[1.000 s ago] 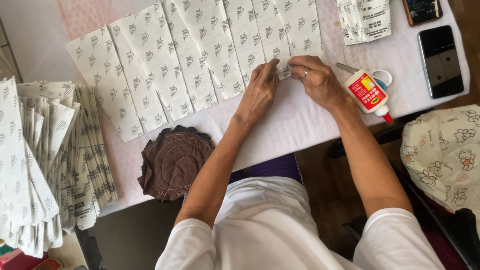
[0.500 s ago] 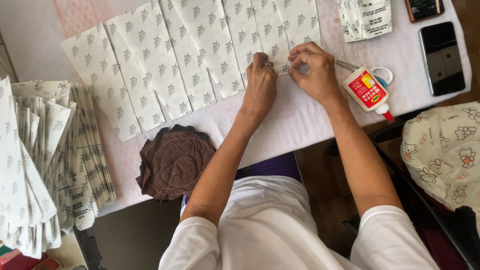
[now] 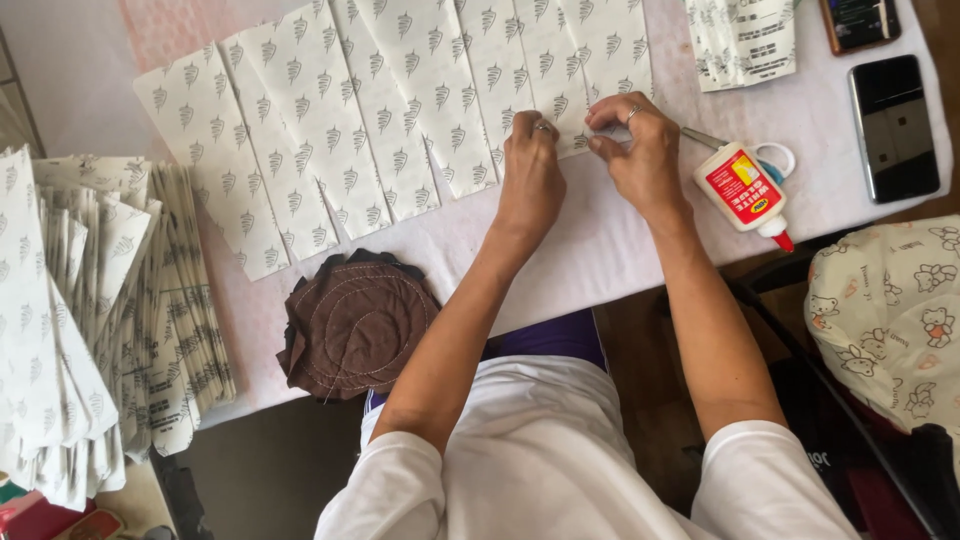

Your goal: The person organizes printed paper sleeves on a table, applies glue from a bottle to the edges, and presses the edges together by hand.

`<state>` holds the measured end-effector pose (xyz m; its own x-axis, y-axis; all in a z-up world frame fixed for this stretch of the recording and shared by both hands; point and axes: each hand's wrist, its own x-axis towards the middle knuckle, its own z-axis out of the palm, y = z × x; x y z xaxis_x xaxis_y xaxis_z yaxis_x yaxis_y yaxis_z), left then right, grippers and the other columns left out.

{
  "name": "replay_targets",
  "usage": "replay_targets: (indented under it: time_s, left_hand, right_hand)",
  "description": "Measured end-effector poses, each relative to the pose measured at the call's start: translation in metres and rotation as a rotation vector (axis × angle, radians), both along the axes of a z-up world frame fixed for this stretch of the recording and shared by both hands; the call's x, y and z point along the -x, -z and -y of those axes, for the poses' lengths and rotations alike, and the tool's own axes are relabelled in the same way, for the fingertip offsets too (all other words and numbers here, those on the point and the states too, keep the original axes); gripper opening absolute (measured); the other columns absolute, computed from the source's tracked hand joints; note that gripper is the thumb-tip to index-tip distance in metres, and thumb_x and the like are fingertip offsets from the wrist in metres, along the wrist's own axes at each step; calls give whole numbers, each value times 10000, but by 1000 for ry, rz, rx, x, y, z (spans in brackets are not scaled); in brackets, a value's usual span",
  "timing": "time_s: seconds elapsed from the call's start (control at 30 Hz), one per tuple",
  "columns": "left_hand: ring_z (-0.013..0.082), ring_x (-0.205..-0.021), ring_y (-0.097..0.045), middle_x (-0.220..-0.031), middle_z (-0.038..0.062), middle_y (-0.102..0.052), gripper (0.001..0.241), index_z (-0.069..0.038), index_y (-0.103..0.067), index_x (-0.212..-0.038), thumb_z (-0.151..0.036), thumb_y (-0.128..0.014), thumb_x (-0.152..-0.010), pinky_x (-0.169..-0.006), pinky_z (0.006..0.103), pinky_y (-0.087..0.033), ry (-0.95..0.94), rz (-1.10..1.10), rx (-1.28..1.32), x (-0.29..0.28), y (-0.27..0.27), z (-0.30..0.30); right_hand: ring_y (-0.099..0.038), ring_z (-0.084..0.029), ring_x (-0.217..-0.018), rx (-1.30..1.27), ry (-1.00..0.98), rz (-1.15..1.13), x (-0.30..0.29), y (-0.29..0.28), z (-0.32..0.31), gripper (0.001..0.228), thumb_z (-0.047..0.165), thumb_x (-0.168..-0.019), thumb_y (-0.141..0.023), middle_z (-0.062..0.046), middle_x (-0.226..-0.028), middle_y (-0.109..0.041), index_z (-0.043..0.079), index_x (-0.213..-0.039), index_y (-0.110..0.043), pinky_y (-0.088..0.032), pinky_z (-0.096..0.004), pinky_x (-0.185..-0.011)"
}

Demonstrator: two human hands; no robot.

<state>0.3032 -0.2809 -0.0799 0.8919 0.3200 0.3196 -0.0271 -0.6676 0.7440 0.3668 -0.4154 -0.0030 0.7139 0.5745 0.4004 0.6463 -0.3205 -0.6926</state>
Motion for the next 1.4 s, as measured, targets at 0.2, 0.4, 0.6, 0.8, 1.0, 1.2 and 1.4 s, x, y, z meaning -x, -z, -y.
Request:
replay_targets:
  time_s: [0.2,0.4,0.6,0.8,1.0,1.2,1.4]
  left_hand:
    - [334,-889,-536,-1015,117,-469,356,-27,-508,-935,20,-813,-757,-763,447,-449,-100,29,-29,-7,2,4]
    - [356,-689,-466,-1041,177,-483,499,29,-534,-965,328,-329,-622,-628,419,-387,-44,115,25,6,-6,3]
    - [355,-1188,-646,-1094,129,-604,153,8,-664,-1048,78,-664,-912,-997,471,-538,5,195,-78,60,-45,-36]
    - [293,-1221,-647,-1108,134,-665,183,11,-703,-1032,46,-747,-858,-1045,468,-506,74,117,-290,74,-28,-63]
    - [304,-1102,-721,-1164,176,-641,54,8,-697,-958,-37,-668,-961,-1053,437,-507,131,174,-349,76,-32,-68]
    - [253,-1069,-743,-1149,130,-631,158,-3,-683,-898,-82,-605,-1011,-1047,390,-493,88,201,-484,70,-27,-68]
    - [271,-1229,-608,-1058,122,-615,223,43,-708,-849,-60,-581,-1000,-1036,452,-474,38,77,-407,65,-19,-61]
  right_hand:
    - [-704,-282,-1022,-32,-31,-14,0,1,2,245,-191,-839,-781,-177,-1087,-695,-13,-971,-675,-566,-367,-933]
    - [-714,-279,-998,13,-24,42,0,1,3,204,-157,-838,-771,-175,-1072,-716,-17,-972,-707,-564,-361,-915]
    - [-706,-364,-1077,30,-122,201,20,-10,-14,263,-114,-846,-833,-153,-1207,-656,-17,-1063,-721,-585,-450,-899]
    - [-726,-357,-1036,98,-295,123,27,-5,-29,181,-106,-871,-793,-155,-1156,-714,-39,-1034,-754,-587,-434,-916]
    - [-723,-334,-1056,102,-318,136,17,4,-27,116,-54,-900,-798,-125,-1123,-717,-19,-999,-749,-569,-437,-979]
    - [-720,-322,-1090,46,-318,144,19,3,-27,56,-37,-935,-780,-124,-1159,-730,-20,-966,-736,-554,-430,-1027]
    - [-718,-283,-1073,77,-283,182,14,36,-27,84,2,-985,-737,-98,-1140,-714,-25,-915,-698,-521,-417,-1072]
